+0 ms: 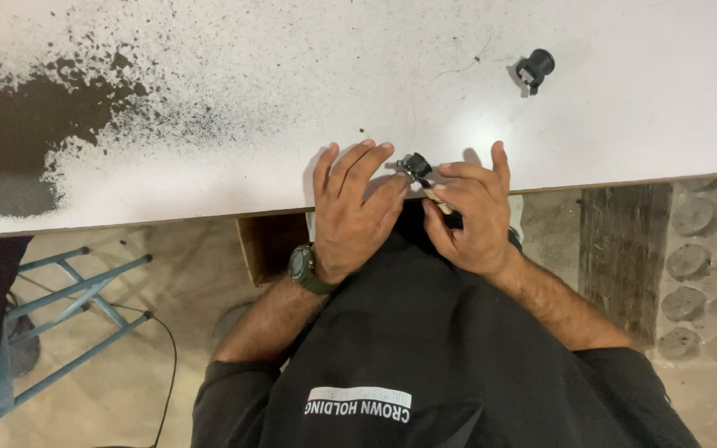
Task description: The person sits at a white workbench and assembles small black clutch-like components by hand, pressing small inserts into each housing. Finished assemblies are placed in a growing pile on the table, and the person picks up the next unassembled part one at a time.
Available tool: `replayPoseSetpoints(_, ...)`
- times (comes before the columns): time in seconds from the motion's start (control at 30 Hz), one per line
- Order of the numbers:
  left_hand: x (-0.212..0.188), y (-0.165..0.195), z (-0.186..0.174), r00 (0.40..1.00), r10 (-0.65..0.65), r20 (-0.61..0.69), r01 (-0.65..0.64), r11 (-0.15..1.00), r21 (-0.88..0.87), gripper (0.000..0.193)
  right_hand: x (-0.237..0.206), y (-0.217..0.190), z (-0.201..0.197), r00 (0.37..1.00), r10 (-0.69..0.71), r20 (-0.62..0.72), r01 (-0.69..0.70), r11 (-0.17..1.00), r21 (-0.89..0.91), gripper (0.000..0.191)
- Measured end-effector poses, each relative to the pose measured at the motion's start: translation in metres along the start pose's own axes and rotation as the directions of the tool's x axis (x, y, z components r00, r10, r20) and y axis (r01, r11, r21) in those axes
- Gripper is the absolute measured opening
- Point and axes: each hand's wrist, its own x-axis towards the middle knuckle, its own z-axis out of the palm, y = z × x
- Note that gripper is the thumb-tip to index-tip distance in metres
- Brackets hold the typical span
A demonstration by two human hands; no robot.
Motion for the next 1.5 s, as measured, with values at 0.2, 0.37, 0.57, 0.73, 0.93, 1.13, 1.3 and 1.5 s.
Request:
replayPoseSetpoints(0.2, 0.000, 0.000, 0.005, 1.000, -0.030, -0.009, 0.030, 0.999, -0.036, 0.018, 0.007, -0.003, 0.003, 0.999, 0.039, 0.036, -0.038, 0.999, -0.024, 0.035)
replayPoseSetpoints(0.37, -0.002, -0.003, 0.006, 1.000, -0.019, -0.024, 0.016, 0.996, -0.084, 0.018, 0.009, -0.004, 0.005, 0.998, 0.052, 0.027, -0.052, 0.999, 0.005, 0.035)
replayPoseSetpoints(0.57, 0.000, -0.007, 0.006, 0.992, 0.128, -0.013, -0.127, 0.991, 0.051, 0.018, 0.010, -0.004, 0.005, 0.997, 0.067, 0.028, -0.067, 0.998, 0.020, 0.033)
replayPoseSetpoints(0.73, 0.002, -0.003, 0.008, 0.984, 0.164, -0.075, -0.160, 0.985, 0.061, 0.018, 0.013, -0.005, 0.005, 0.999, 0.037, 0.016, -0.037, 0.999, 0.031, 0.032)
replayPoseSetpoints(0.93, 0.006, 0.000, 0.007, 0.999, -0.006, -0.050, 0.004, 0.999, -0.033, 0.019, 0.013, -0.005, 0.006, 0.999, 0.042, 0.010, -0.042, 0.999, 0.026, 0.032)
replayPoseSetpoints(1.13, 0.006, 0.002, 0.004, 0.991, -0.127, 0.043, 0.130, 0.988, -0.080, 0.015, 0.006, -0.004, 0.009, 0.999, 0.032, -0.013, -0.032, 0.999, -0.002, 0.033)
replayPoseSetpoints(1.3, 0.008, 0.001, 0.004, 0.992, -0.121, 0.039, 0.124, 0.988, -0.091, 0.013, 0.001, -0.001, 0.011, 0.996, -0.092, 0.008, 0.091, 0.993, 0.075, 0.038)
replayPoseSetpoints(1.5, 0.007, -0.001, 0.005, 0.990, -0.132, 0.057, 0.138, 0.983, -0.124, 0.011, 0.004, -0.003, 0.014, 0.996, -0.088, -0.030, 0.090, 0.995, 0.050, 0.039)
